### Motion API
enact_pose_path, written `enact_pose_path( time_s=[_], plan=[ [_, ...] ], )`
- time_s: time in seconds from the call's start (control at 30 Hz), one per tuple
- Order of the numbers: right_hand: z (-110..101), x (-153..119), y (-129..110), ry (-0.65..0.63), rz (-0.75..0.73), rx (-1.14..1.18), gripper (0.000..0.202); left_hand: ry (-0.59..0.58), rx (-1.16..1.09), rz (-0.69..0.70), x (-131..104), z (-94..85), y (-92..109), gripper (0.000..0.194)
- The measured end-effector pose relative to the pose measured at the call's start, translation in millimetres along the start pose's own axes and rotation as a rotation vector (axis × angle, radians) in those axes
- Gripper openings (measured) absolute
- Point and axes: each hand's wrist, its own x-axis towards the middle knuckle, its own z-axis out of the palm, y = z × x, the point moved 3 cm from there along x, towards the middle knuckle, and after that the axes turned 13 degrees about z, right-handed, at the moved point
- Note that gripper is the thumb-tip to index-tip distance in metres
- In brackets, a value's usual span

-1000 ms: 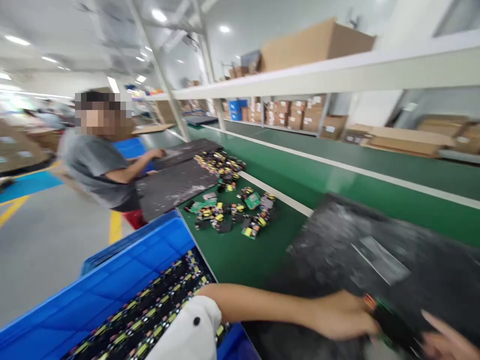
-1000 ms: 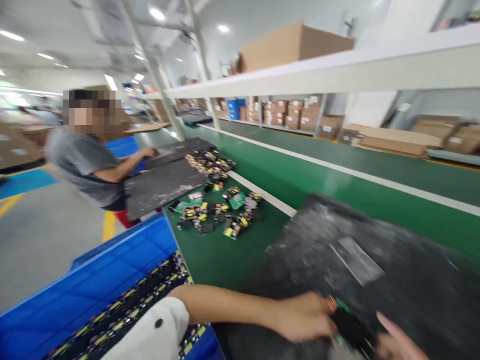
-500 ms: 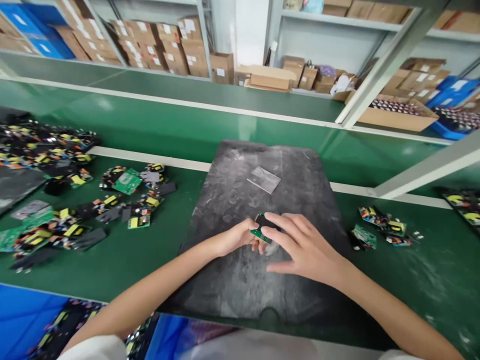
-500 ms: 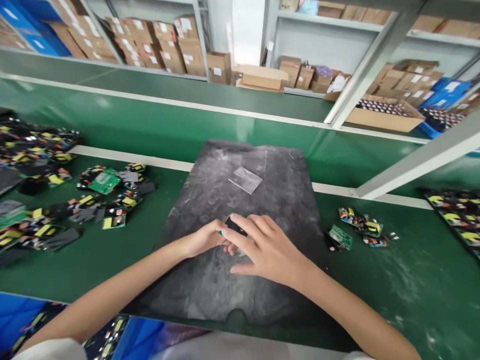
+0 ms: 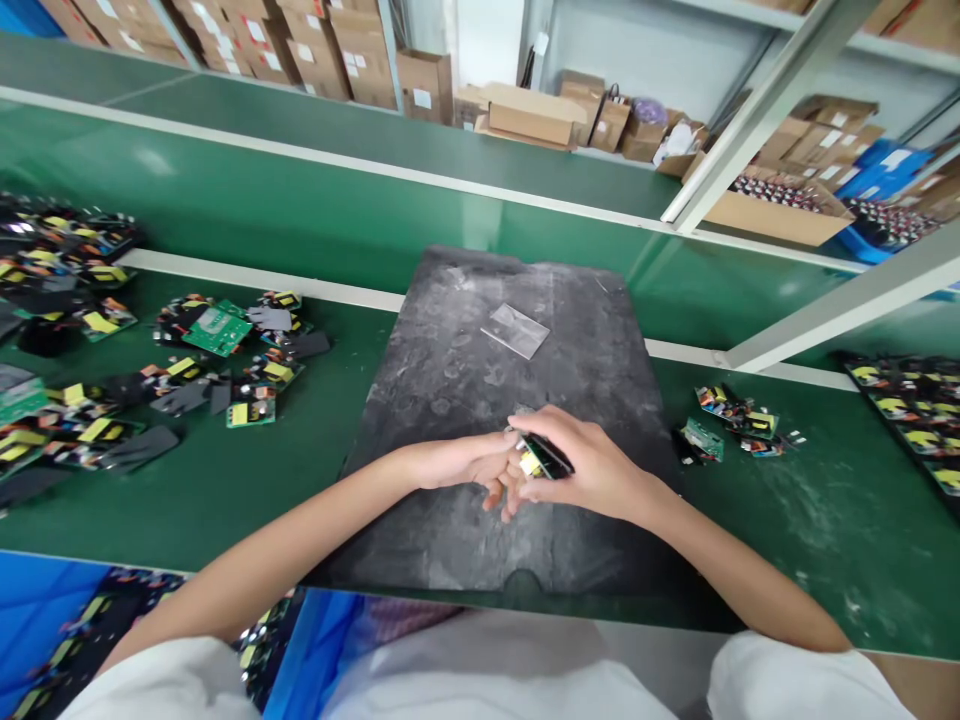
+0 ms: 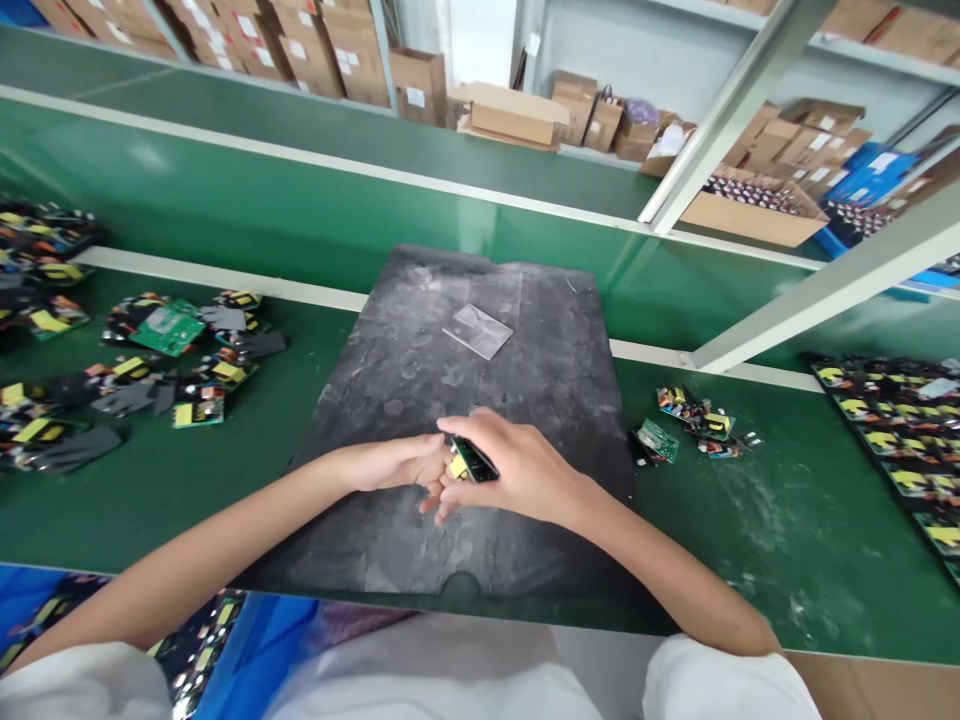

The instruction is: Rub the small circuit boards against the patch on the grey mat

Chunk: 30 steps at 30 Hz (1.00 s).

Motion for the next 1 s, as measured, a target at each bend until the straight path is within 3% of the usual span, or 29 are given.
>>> enact_pose_path(
  time_s=[0.1, 0.27, 0.5, 0.6, 0.7, 0.77, 0.9, 1.0],
  plan=[
    [-3.7, 3.4, 7.3, -0.023, 0.208, 0.395, 0.040, -0.019, -0.001, 0.050, -0.7, 1.6, 10.1, 0.073],
    [2.8, 6.6, 15.5, -0.027, 0.403, 0.963, 0.038, 0.004, 0.039, 0.101, -1.7, 2.3, 18.7, 0.060],
    [3.2, 11.0, 31.0, 0.045, 0.620, 1.208, 0.038, 0.131, 0.278, 0.121, -0.1, -7.2, 18.8, 0.050],
    [0.8, 10.4, 39.7, 0.098, 0.584, 1.001, 0.033, 0.245, 0.521, 0.138, -1.0, -12.5, 24.2, 0.044],
    [0.1, 7.6, 42.3, 0.215, 0.465, 0.496, 0.026, 0.374, 0.784, 0.143, -4.4, -16.5, 29.0, 0.042],
    [5.1, 5.8, 40.1, 0.253, 0.358, 0.190, 0.022, 0.415, 0.956, 0.138, -7.0, -18.5, 28.4, 0.054],
    [23.4, 2.5, 38.1, 0.207, 0.213, -0.105, 0.024, 0.320, 1.393, 0.054, -9.2, -22.0, 16.2, 0.091],
    [32.6, 0.1, 40.0, 0.168, 0.221, -0.288, 0.030, 0.260, 1.520, 0.003, -8.9, -24.5, 6.0, 0.095]
  ],
)
